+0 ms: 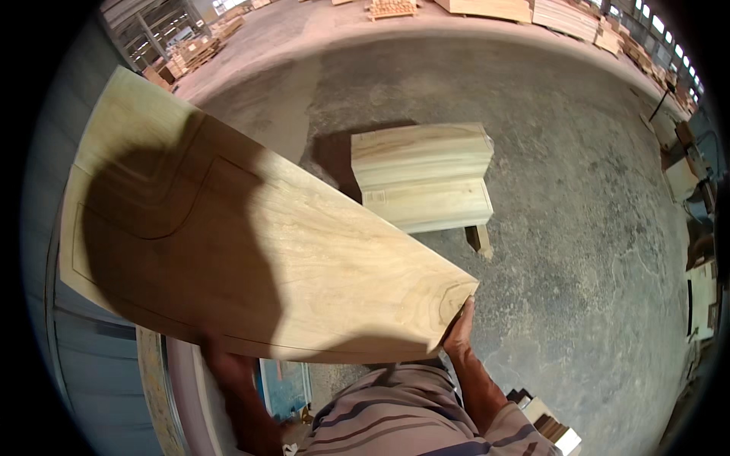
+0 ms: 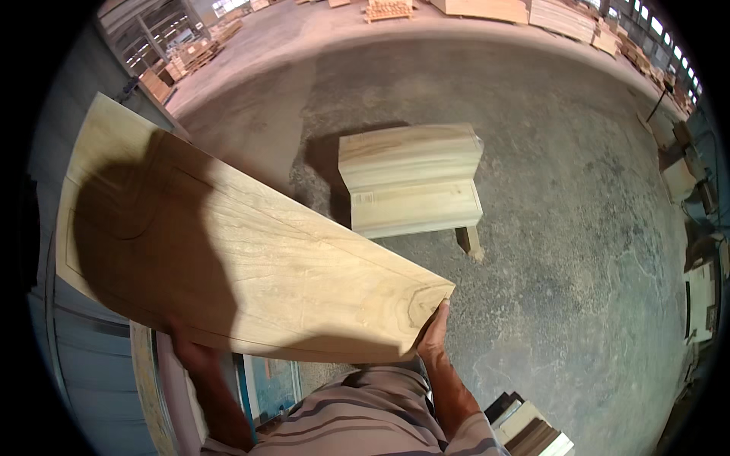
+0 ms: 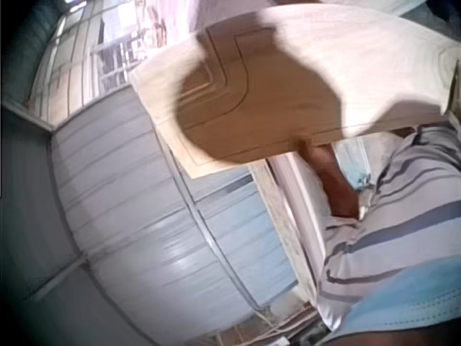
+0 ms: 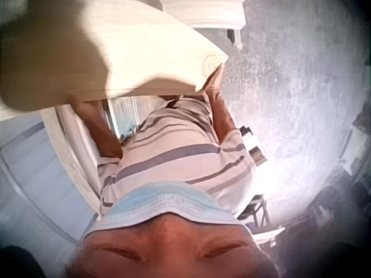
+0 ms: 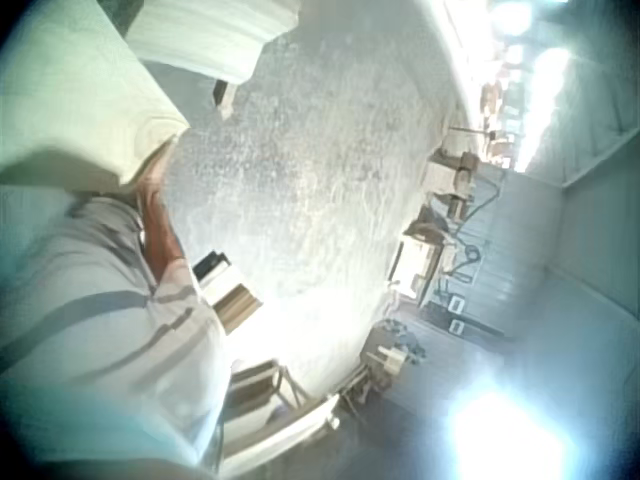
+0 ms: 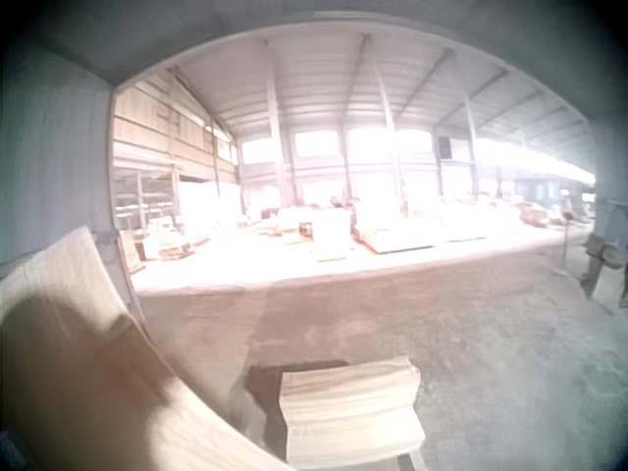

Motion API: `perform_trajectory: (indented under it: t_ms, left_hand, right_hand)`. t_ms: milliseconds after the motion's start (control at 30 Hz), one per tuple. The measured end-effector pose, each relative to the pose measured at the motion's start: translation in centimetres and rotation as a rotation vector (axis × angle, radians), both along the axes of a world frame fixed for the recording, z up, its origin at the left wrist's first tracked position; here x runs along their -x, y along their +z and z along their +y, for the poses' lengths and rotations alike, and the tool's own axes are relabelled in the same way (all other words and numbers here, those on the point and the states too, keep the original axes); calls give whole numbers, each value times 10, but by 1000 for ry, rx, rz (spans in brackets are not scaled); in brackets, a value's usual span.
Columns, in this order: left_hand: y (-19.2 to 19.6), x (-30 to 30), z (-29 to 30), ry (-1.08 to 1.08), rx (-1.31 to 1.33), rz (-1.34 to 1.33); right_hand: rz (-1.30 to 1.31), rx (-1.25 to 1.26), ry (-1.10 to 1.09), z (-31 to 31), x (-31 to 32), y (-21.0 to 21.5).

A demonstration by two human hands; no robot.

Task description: The person sands a curved wooden board using a stationary belt sander and then picks up another wooden board from a stack on a pallet.

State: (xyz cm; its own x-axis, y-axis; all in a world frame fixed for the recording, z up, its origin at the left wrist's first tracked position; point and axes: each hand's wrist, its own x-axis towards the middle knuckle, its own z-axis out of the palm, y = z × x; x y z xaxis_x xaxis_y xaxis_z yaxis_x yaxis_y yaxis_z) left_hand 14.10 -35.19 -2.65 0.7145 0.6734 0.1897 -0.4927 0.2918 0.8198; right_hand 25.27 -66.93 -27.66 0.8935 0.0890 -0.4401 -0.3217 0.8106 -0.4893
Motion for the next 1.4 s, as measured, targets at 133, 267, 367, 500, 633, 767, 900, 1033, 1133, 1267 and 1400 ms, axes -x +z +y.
perform_trajectory:
  t_ms: [133,267,367,500,633,767,900,1033,1133,1267,1400]
  left_hand:
    - [113,-51,-10,410,-134,160]
    - [105,-78,9,386,-349,159]
    - [82,-88,41,363,-234,222]
    - [42,-104,102,381,-242,138]
    - [24,-122,109,329,-166,154]
    - [4,-166,93,326,-226,306]
    - [-34,-212,118,235,-413,438]
    - [-53,-252,143,-37,-678,589]
    - [-101,-277,179,-289,-701,723]
    - [-210,-307,220,-197,-718,747]
    - [-205,-325,190,-228,-816,923]
  right_hand:
    - [34,61,-41,-11,5,-12]
    - [21,55,-90,-28,-1,-21]
    - [60,98,-126,-49,0,-51]
    - [-52,113,-103,-64,-15,-31]
    - [-13,207,-152,-87,-17,-34]
    - [-31,241,-229,-117,-13,-49]
    - [103,383,-332,-132,-14,-32]
    - [168,650,-379,-127,-39,23]
    - [372,916,-444,-134,-54,24]
    - [307,1100,-532,-133,-81,39]
    - [370,1106,-469,-132,-98,58]
